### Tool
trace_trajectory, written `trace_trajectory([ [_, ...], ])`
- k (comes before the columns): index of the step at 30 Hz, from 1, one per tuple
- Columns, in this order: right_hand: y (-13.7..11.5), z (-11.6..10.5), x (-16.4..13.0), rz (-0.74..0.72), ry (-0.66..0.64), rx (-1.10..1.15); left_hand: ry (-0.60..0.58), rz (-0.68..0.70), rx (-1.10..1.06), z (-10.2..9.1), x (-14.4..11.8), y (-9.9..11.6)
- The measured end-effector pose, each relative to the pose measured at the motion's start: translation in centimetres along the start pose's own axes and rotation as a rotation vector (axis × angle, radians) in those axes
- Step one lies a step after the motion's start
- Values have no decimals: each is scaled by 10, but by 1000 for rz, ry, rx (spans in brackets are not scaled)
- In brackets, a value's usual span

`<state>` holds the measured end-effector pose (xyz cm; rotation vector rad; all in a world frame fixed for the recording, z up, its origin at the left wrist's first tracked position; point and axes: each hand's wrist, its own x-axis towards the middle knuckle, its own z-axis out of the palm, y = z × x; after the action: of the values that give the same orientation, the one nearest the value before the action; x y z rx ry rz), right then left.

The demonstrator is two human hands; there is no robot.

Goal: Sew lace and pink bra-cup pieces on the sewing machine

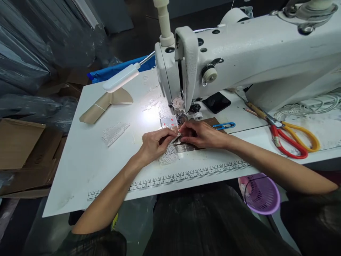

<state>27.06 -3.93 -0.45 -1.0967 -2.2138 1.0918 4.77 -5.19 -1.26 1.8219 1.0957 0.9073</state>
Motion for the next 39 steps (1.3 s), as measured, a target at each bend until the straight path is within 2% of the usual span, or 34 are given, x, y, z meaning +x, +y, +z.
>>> trace_trajectory([
  [3, -1, 3, 4, -4, 29, 1, 3, -41, -36, 0, 0, -1],
  [6, -1, 9, 3, 14, 87, -39, 2, -22, 41, 3, -1, 0],
  [13, -9, 36, -5, 20, 159, -177, 77, 255, 307, 14, -3, 4],
  [15, -11, 40, -7, 63, 188, -323, 32, 269, 331, 14, -3, 7],
  [18, -11, 39, -7, 114, 225, -546, -60, 175, 293, 11, -5, 13],
  [23, -10, 41, -11, 35, 249, -598, -153, 5, 215, 7, -9, 17],
  [26, -12, 46, -14, -100, 263, -533, -220, 42, 182, 5, -9, 17],
  [28, -12, 47, -16, -140, 313, -541, -280, 98, 198, 4, -9, 20],
  [32, -7, 40, -16, -15, 435, -622, -323, 106, 246, 2, -9, 26],
  [34, -4, 35, -16, 32, 454, -550, -316, 88, 254, 2, -9, 25],
  [36, -5, 34, -16, 4, 439, -340, -294, 99, 243, 2, -8, 20],
  [39, -12, 35, -18, -159, 265, 60, -257, 174, 235, 2, -6, 13],
])
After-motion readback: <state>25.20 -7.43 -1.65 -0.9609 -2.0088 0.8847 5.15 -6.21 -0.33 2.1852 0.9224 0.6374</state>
